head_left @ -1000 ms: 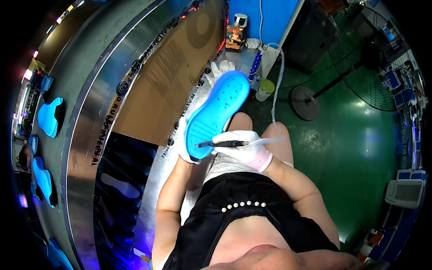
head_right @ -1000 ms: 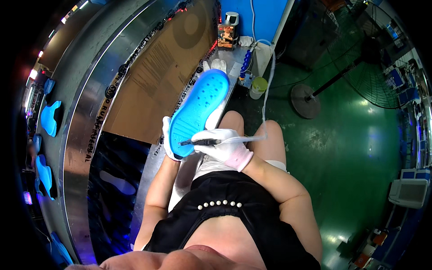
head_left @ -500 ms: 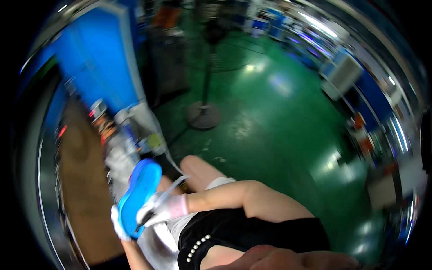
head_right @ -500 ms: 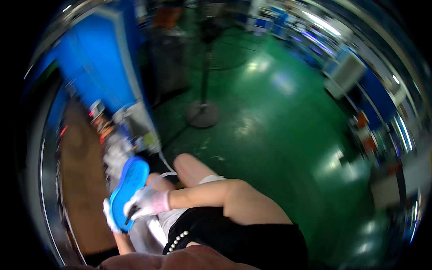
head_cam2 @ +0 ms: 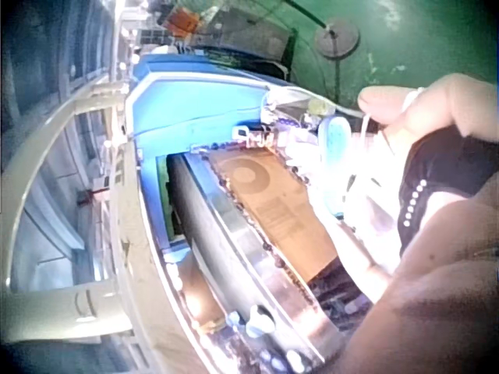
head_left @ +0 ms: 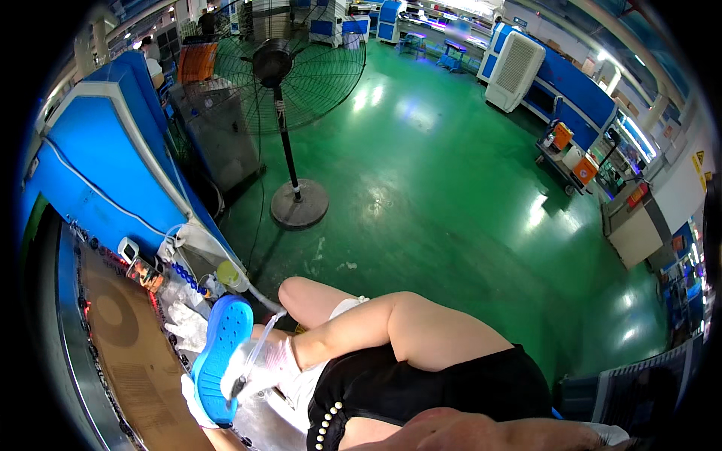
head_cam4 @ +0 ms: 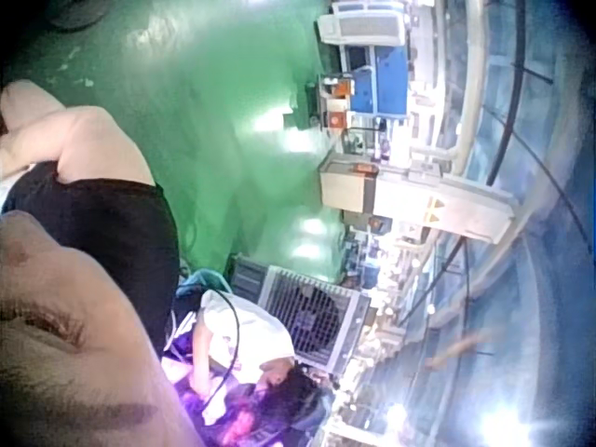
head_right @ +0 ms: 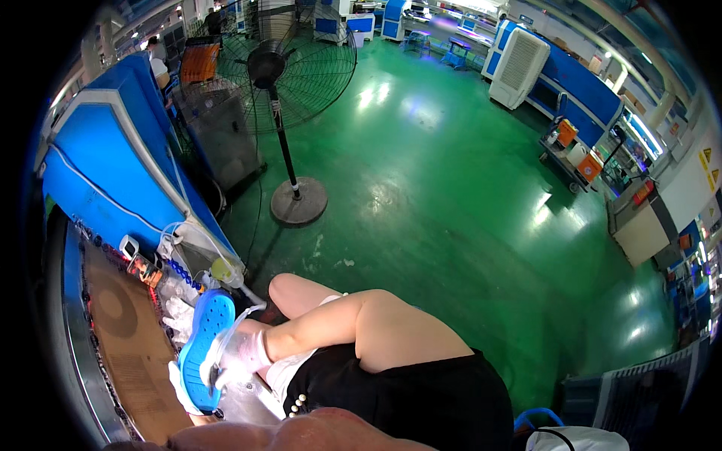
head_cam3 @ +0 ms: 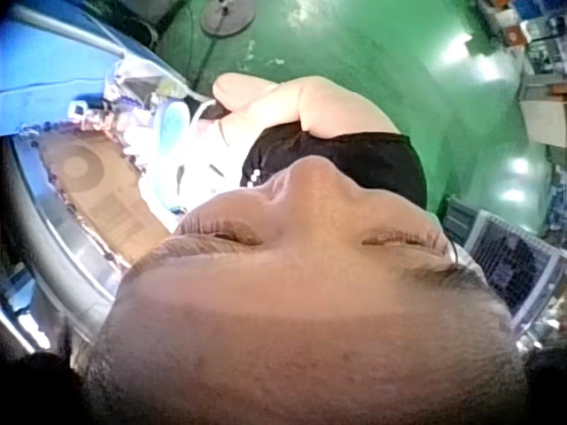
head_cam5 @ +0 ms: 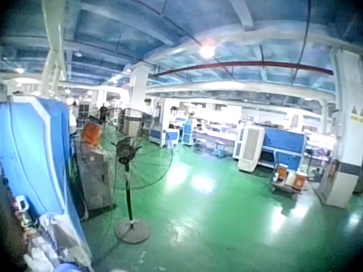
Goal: The person picks up a blue shoe sole from a conveyor belt, marks lines on the underside using a handheld marking tool, and places the finished sole on a lower rack.
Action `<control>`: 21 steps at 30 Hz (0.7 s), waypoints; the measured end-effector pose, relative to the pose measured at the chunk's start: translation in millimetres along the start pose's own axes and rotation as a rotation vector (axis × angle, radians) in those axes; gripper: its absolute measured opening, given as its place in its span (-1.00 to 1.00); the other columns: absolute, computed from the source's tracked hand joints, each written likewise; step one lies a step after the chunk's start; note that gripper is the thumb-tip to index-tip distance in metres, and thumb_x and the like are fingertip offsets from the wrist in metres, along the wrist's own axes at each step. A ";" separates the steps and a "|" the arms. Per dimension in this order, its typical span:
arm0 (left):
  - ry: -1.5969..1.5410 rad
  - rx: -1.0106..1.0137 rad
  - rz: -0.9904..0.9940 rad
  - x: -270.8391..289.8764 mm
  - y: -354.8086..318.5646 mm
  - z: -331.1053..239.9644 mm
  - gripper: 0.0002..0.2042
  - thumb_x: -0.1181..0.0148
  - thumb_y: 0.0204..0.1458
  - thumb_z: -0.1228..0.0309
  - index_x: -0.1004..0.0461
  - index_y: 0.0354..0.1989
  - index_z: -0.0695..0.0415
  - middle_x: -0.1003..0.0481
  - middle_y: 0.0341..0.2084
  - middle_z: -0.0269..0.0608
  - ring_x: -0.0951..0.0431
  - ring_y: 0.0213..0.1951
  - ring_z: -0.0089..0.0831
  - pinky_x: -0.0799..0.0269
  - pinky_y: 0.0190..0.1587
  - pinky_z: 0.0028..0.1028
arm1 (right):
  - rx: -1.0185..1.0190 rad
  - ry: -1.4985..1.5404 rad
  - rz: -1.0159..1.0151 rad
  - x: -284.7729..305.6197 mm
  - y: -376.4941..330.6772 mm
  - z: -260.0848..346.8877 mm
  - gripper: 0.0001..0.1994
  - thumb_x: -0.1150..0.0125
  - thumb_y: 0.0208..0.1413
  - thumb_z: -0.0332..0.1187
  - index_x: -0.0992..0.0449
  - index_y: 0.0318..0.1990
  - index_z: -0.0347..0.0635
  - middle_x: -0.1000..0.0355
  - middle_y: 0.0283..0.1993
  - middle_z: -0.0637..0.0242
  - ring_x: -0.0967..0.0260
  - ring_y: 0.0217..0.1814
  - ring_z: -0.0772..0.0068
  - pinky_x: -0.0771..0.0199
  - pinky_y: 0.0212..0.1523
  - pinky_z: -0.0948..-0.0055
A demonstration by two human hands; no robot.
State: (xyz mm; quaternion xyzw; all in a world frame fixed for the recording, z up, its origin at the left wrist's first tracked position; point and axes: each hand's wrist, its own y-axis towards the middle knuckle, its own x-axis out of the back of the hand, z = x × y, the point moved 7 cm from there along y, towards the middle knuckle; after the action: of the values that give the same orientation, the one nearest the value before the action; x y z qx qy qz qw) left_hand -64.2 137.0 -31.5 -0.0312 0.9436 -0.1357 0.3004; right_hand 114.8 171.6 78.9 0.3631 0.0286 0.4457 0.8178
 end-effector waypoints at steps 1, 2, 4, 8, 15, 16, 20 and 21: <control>-0.137 0.011 -0.241 -19.7 -8.2 -4.7 -0.33 0.26 0.11 -0.14 -0.29 0.08 0.28 -0.45 -0.09 -0.03 -0.49 -0.16 -0.18 -0.43 -0.09 -0.25 | 0.008 -0.210 0.106 6.9 -0.7 0.4 -0.85 -0.19 -0.06 -0.27 -0.54 -0.31 -0.03 -0.49 -0.44 0.28 -0.45 -0.42 0.24 -0.43 -0.40 0.34; -0.109 0.006 -0.184 -22.9 -6.1 -6.7 -0.34 0.25 0.12 -0.13 -0.30 0.08 0.28 -0.44 -0.09 -0.01 -0.49 -0.15 -0.18 -0.43 -0.08 -0.25 | 0.012 -0.263 0.083 21.5 1.2 5.3 -0.84 -0.20 -0.07 -0.27 -0.55 -0.30 -0.03 -0.49 -0.42 0.27 -0.46 -0.41 0.24 -0.43 -0.39 0.33; -0.056 -0.011 -0.095 -9.7 -5.5 -14.9 -0.35 0.23 0.12 -0.11 -0.30 0.08 0.28 -0.44 -0.09 0.01 -0.49 -0.13 -0.18 -0.42 -0.06 -0.25 | 0.028 -0.346 0.047 37.5 8.0 12.8 -0.83 -0.20 -0.07 -0.27 -0.55 -0.30 -0.03 -0.50 -0.40 0.26 -0.46 -0.38 0.23 -0.43 -0.35 0.31; -0.037 -0.014 -0.174 -3.0 -10.8 -22.0 -0.44 0.15 0.12 -0.06 -0.37 -0.01 0.24 -0.49 -0.18 -0.09 -0.51 -0.24 -0.22 -0.46 -0.17 -0.32 | 0.064 -0.292 0.087 18.3 20.1 23.4 -0.80 -0.20 -0.09 -0.25 -0.56 -0.28 -0.04 -0.52 -0.34 0.24 -0.47 -0.32 0.22 -0.43 -0.29 0.29; 1.180 -0.691 -0.133 -28.5 -48.3 -58.1 -0.42 -0.30 -0.13 0.39 -0.28 0.14 0.11 -0.32 0.08 -0.07 -0.33 0.12 -0.27 -0.24 0.17 -0.39 | 0.112 -0.309 0.244 19.9 17.8 45.1 -0.76 -0.23 -0.10 -0.41 -0.56 -0.20 -0.11 -0.52 -0.19 0.30 -0.45 -0.40 0.34 -0.44 -0.38 0.45; 0.928 -0.530 -0.120 -39.0 -49.5 -61.7 -0.45 -0.26 -0.09 0.38 -0.28 0.15 0.09 -0.30 0.10 -0.08 -0.32 0.14 -0.26 -0.24 0.18 -0.37 | 0.119 -0.396 0.180 22.8 17.9 39.0 -0.76 -0.25 -0.14 -0.45 -0.57 -0.22 -0.10 -0.53 -0.19 0.30 -0.43 -0.45 0.37 -0.43 -0.43 0.49; 0.238 0.107 -0.321 -45.2 -66.7 -56.3 -0.49 -0.17 -0.03 0.30 -0.27 0.15 0.06 -0.30 0.08 -0.09 -0.35 0.08 -0.22 -0.36 0.06 -0.31 | 0.166 -0.518 0.349 1.1 15.9 57.0 -0.82 -0.29 -0.16 -0.51 -0.57 -0.31 -0.21 -0.53 -0.21 0.21 -0.42 -0.47 0.35 -0.40 -0.45 0.53; 0.194 0.117 -0.327 -46.1 -67.0 -56.1 -0.48 -0.18 -0.03 0.23 -0.27 0.15 0.05 -0.34 0.02 -0.08 -0.41 0.00 -0.22 -0.42 -0.02 -0.30 | 0.140 -0.418 0.288 8.7 20.9 53.4 -0.82 -0.30 -0.17 -0.52 -0.57 -0.32 -0.21 -0.53 -0.22 0.20 -0.42 -0.46 0.34 -0.40 -0.44 0.52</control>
State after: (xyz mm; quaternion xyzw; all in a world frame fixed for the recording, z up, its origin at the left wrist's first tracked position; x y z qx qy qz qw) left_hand -60.4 92.4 56.6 -0.1534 0.9410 -0.2396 0.1835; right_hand 125.0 154.9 133.5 0.5032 -0.1622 0.4696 0.7071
